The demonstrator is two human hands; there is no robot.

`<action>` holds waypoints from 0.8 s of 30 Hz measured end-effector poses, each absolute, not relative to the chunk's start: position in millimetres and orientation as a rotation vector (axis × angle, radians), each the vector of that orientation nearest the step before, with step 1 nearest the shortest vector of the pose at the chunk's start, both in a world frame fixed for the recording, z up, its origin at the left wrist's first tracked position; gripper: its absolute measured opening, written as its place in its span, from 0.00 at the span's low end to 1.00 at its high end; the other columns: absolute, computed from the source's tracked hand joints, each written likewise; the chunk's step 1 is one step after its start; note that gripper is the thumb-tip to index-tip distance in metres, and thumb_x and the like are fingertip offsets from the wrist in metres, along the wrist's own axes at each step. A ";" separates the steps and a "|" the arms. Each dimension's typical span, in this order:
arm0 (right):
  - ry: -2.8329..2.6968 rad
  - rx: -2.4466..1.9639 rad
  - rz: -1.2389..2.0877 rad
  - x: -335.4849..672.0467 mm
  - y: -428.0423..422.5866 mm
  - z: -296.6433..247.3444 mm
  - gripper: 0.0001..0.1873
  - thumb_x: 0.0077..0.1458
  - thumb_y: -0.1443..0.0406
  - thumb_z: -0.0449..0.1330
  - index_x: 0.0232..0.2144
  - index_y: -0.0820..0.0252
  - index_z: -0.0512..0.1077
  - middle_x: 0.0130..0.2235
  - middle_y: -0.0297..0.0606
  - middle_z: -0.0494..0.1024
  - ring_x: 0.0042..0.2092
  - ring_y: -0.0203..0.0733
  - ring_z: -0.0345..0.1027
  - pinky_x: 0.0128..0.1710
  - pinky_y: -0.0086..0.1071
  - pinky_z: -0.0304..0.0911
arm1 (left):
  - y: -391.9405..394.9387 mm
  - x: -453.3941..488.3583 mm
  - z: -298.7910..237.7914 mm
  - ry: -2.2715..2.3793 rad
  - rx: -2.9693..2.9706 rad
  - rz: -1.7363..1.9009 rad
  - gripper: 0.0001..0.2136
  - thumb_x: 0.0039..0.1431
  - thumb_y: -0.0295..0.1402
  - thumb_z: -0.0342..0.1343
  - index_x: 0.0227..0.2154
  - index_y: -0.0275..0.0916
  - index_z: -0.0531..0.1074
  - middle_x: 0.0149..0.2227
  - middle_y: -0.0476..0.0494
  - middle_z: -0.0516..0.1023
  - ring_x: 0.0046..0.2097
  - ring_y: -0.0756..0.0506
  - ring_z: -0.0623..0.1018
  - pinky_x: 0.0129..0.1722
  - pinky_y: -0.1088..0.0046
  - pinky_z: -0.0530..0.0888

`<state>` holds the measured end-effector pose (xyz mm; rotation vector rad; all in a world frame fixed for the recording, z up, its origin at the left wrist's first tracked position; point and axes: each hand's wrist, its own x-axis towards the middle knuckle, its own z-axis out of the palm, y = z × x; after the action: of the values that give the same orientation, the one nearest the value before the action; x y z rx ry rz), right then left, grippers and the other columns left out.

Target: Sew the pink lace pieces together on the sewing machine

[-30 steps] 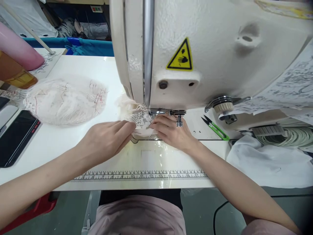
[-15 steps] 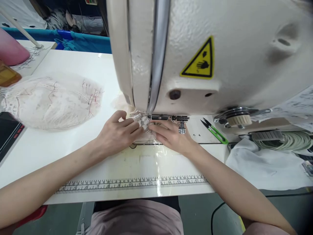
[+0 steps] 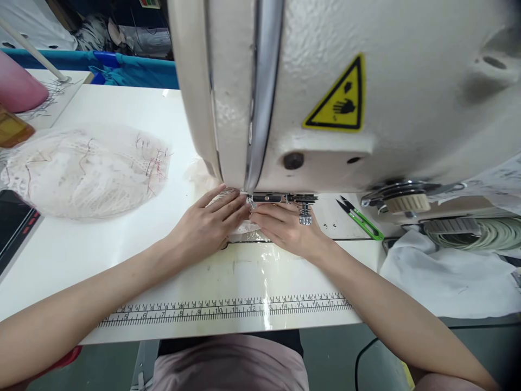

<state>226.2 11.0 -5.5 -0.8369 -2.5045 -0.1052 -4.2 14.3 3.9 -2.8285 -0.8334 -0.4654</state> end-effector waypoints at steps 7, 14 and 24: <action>-2.500 -0.951 -0.261 224.8 4.7 6.8 0.12 0.61 0.73 0.53 0.37 0.55 0.75 0.39 0.29 0.80 0.38 0.34 0.70 0.40 0.33 0.64 | 12.8 -2.0 4.0 -0.846 -2.812 -0.438 0.21 0.58 0.21 0.47 0.55 0.31 0.70 0.56 0.35 0.74 0.58 0.38 0.74 0.62 0.52 0.67; -2.501 -1.108 -0.107 230.2 2.9 3.2 0.11 0.62 0.67 0.55 0.41 0.49 0.75 0.46 0.32 0.79 0.42 0.39 0.71 0.44 0.35 0.63 | 10.5 0.7 2.6 -0.917 -2.821 -0.454 0.21 0.61 0.23 0.48 0.56 0.34 0.69 0.55 0.36 0.75 0.58 0.39 0.74 0.63 0.52 0.64; -2.472 -1.112 -0.124 226.1 10.2 -0.1 0.12 0.64 0.66 0.52 0.40 0.50 0.75 0.38 0.33 0.79 0.37 0.40 0.69 0.41 0.36 0.64 | 12.9 0.7 2.7 -0.894 -2.773 -0.435 0.18 0.65 0.28 0.46 0.56 0.32 0.69 0.56 0.35 0.74 0.58 0.38 0.73 0.63 0.50 0.64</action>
<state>226.1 10.2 -0.1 -1.1115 -2.4722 -0.1245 0.7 12.9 2.7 -2.7728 -0.8936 -0.4349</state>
